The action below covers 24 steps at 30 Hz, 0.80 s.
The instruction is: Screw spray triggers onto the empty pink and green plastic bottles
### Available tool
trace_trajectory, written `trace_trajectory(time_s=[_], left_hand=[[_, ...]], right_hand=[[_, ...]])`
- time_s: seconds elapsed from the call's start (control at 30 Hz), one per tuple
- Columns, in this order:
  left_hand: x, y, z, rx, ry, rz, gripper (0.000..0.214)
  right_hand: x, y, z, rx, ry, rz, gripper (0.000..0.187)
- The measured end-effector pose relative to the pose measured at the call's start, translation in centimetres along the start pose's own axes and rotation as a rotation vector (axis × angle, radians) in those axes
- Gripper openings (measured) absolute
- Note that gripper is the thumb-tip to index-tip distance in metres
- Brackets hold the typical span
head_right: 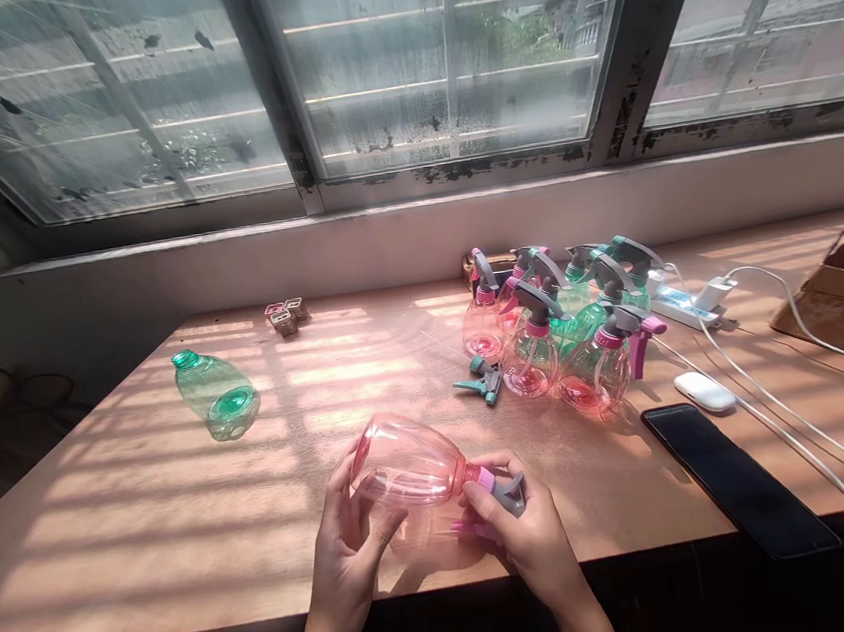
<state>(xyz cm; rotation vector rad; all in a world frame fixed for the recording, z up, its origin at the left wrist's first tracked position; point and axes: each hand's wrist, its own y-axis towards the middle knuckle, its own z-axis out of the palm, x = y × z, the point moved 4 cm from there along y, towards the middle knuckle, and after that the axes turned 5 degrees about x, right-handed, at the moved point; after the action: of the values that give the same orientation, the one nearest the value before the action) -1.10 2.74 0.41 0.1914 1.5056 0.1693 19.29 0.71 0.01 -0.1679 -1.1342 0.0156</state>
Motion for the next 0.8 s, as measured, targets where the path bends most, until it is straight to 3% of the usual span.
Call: trace_trajectory(time_s=[0.17,0.33,0.5,0.8], left_hand=[[0.21,-0.32,-0.13,0.05,0.005,-0.01,0.07],[0.53,-0.52,-0.06,-0.077,-0.037,-0.054,0.073],[0.41,-0.32,0.16,-0.092,0.007,-0.11,0.069],[-0.01,-0.43,0.46,-0.06,0.001,-0.02,0.071]], right_hand=[[0.03,-0.09,0.19,0.015,-0.021,-0.011,0.046],[-0.05,-0.27,0.65,0.079,-0.093,-0.016,0.042],[-0.19,-0.09,0.16,0.043,-0.051,0.006,0.044],[0.17,-0.03,0.21,0.048,0.002,-0.014,0.042]])
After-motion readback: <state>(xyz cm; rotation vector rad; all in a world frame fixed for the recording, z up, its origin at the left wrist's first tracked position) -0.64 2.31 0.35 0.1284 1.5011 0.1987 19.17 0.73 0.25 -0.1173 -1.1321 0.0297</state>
